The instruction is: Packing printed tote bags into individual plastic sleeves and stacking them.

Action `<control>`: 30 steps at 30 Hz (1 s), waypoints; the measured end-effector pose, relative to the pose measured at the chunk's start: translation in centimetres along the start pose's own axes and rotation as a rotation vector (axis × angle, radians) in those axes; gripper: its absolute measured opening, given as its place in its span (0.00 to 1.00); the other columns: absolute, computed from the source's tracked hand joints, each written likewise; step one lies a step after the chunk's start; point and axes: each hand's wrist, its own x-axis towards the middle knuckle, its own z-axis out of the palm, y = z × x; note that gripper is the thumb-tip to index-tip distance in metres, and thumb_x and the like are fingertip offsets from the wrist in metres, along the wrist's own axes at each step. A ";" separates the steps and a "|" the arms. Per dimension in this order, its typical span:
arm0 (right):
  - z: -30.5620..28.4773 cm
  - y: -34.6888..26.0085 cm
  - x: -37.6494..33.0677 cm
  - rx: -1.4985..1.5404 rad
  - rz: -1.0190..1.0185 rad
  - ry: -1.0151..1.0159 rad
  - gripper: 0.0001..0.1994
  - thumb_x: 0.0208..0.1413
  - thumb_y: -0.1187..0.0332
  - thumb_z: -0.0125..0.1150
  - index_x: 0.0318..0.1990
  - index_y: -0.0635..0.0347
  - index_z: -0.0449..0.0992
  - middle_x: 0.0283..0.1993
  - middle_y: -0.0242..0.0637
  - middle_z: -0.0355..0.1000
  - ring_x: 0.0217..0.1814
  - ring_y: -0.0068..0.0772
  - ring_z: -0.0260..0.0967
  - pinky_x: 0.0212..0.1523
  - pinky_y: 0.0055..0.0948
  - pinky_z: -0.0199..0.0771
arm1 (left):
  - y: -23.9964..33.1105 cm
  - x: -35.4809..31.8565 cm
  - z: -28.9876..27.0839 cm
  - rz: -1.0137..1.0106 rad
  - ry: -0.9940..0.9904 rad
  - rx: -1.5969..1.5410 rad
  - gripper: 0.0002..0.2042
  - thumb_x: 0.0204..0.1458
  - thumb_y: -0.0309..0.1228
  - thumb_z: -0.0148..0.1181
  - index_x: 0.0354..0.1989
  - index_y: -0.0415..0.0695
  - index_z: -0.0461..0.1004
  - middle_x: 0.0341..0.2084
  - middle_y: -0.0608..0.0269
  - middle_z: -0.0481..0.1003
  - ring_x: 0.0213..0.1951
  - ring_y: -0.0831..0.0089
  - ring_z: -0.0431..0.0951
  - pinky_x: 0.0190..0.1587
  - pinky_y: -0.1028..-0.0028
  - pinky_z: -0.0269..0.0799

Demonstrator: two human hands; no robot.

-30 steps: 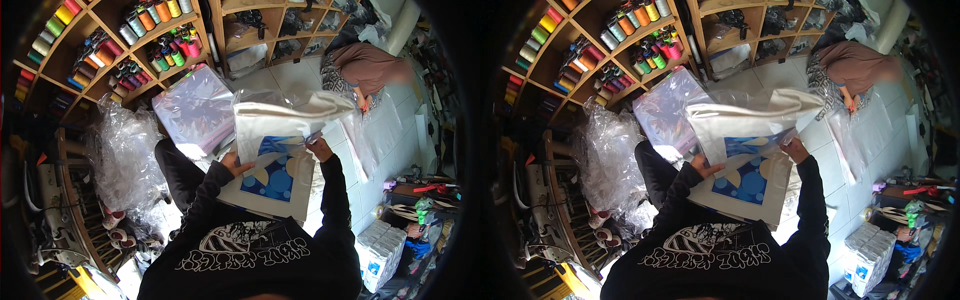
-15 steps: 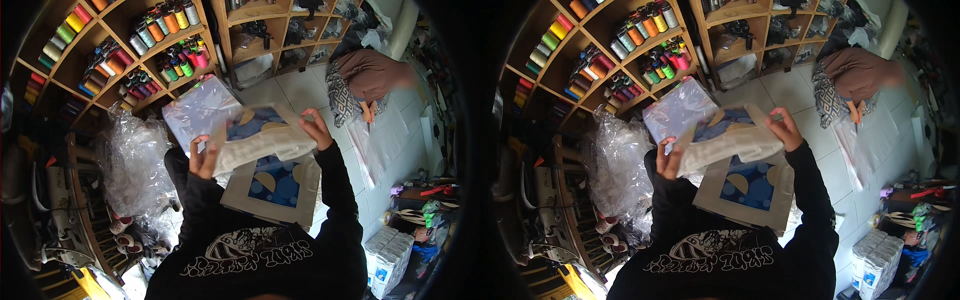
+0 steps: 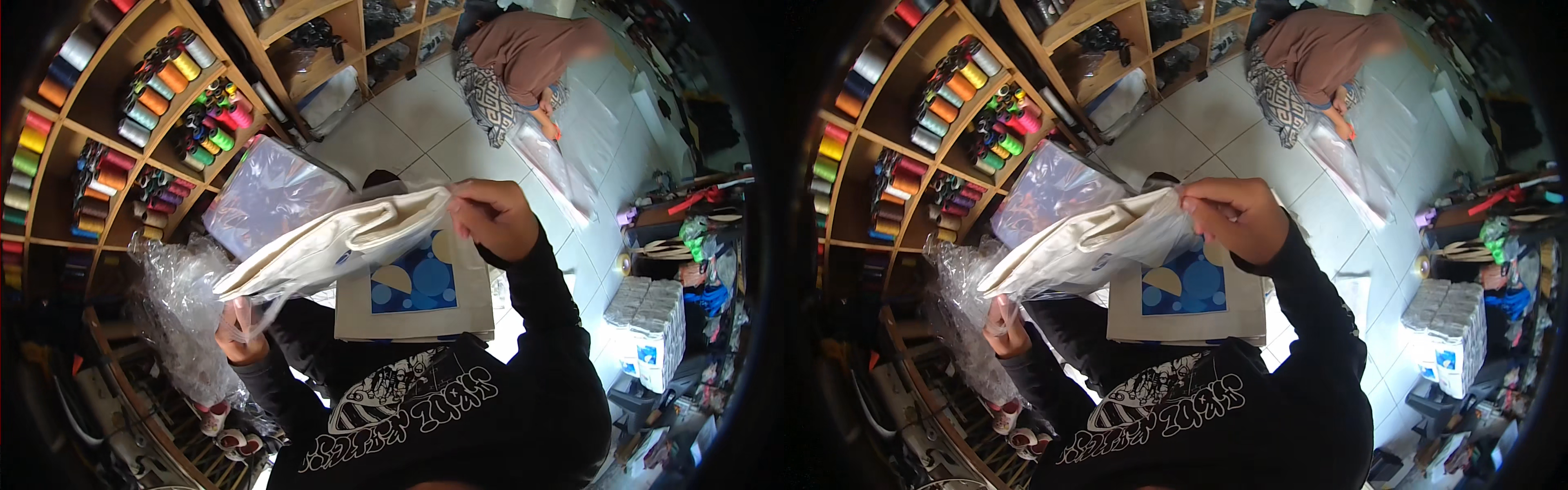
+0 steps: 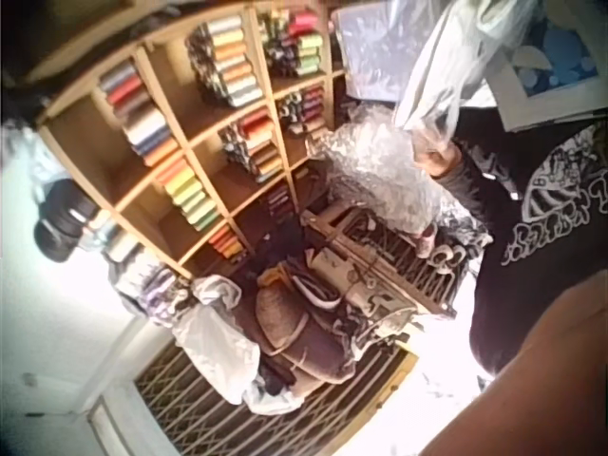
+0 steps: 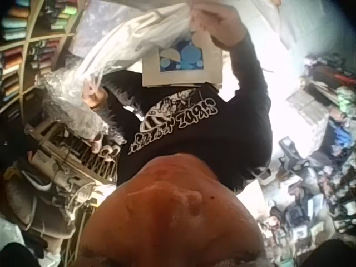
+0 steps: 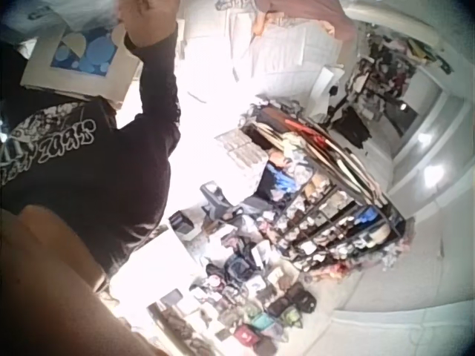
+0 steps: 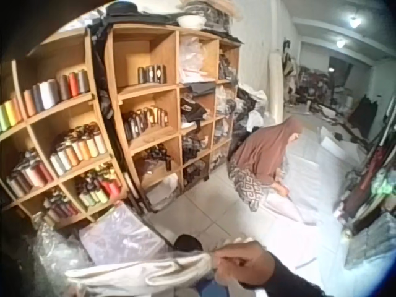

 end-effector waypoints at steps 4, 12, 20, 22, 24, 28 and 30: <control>1.4 2.3 0.8 -0.156 -0.413 0.216 0.03 0.51 0.78 0.51 0.33 0.67 0.68 0.29 0.37 0.66 0.30 0.23 0.63 0.32 0.17 0.61 | -3.0 0.6 1.1 0.207 0.124 0.043 0.10 0.54 0.28 0.52 0.35 0.31 0.73 0.29 0.55 0.75 0.29 0.72 0.73 0.35 0.77 0.68; 2.5 0.9 1.3 -0.388 -0.407 0.534 0.04 0.45 0.80 0.57 0.30 0.66 0.72 0.29 0.42 0.71 0.28 0.35 0.70 0.30 0.25 0.69 | 1.2 0.6 1.6 0.120 0.359 -0.353 0.06 0.50 0.21 0.56 0.36 0.33 0.69 0.33 0.56 0.73 0.33 0.74 0.73 0.39 0.78 0.68; 1.9 -0.3 2.7 -0.531 -0.485 0.612 0.05 0.43 0.83 0.56 0.29 0.67 0.70 0.28 0.41 0.70 0.27 0.36 0.69 0.30 0.25 0.69 | 4.1 1.2 2.7 0.220 0.442 -0.343 0.05 0.54 0.21 0.49 0.37 0.33 0.69 0.34 0.57 0.73 0.35 0.75 0.72 0.42 0.78 0.67; 2.3 -1.2 2.3 -0.457 -0.611 0.583 0.05 0.43 0.83 0.56 0.28 0.65 0.70 0.27 0.40 0.69 0.27 0.33 0.68 0.30 0.24 0.68 | 4.7 2.0 1.6 0.104 0.395 -0.381 0.05 0.54 0.21 0.50 0.35 0.33 0.69 0.32 0.58 0.72 0.34 0.75 0.72 0.42 0.78 0.67; 2.3 -2.2 2.6 -0.449 -0.616 0.526 0.05 0.42 0.83 0.55 0.28 0.65 0.70 0.27 0.39 0.69 0.27 0.33 0.68 0.30 0.23 0.67 | 5.4 3.5 1.6 -0.006 0.505 -0.573 0.04 0.53 0.21 0.50 0.33 0.33 0.70 0.29 0.60 0.72 0.31 0.76 0.71 0.38 0.79 0.67; 2.2 -3.1 3.3 -0.370 -0.641 0.463 0.03 0.44 0.82 0.54 0.27 0.65 0.70 0.26 0.38 0.69 0.27 0.32 0.68 0.30 0.23 0.66 | 4.1 4.6 0.9 0.051 0.399 -0.529 0.04 0.53 0.21 0.51 0.33 0.33 0.70 0.30 0.59 0.72 0.31 0.76 0.71 0.39 0.79 0.67; 2.5 -3.6 3.8 -0.409 -0.575 0.471 0.03 0.44 0.82 0.54 0.26 0.64 0.70 0.26 0.38 0.68 0.27 0.32 0.68 0.30 0.23 0.66 | 3.9 5.4 0.9 0.098 0.359 -0.720 0.03 0.52 0.21 0.51 0.32 0.34 0.70 0.29 0.60 0.72 0.31 0.77 0.71 0.39 0.79 0.67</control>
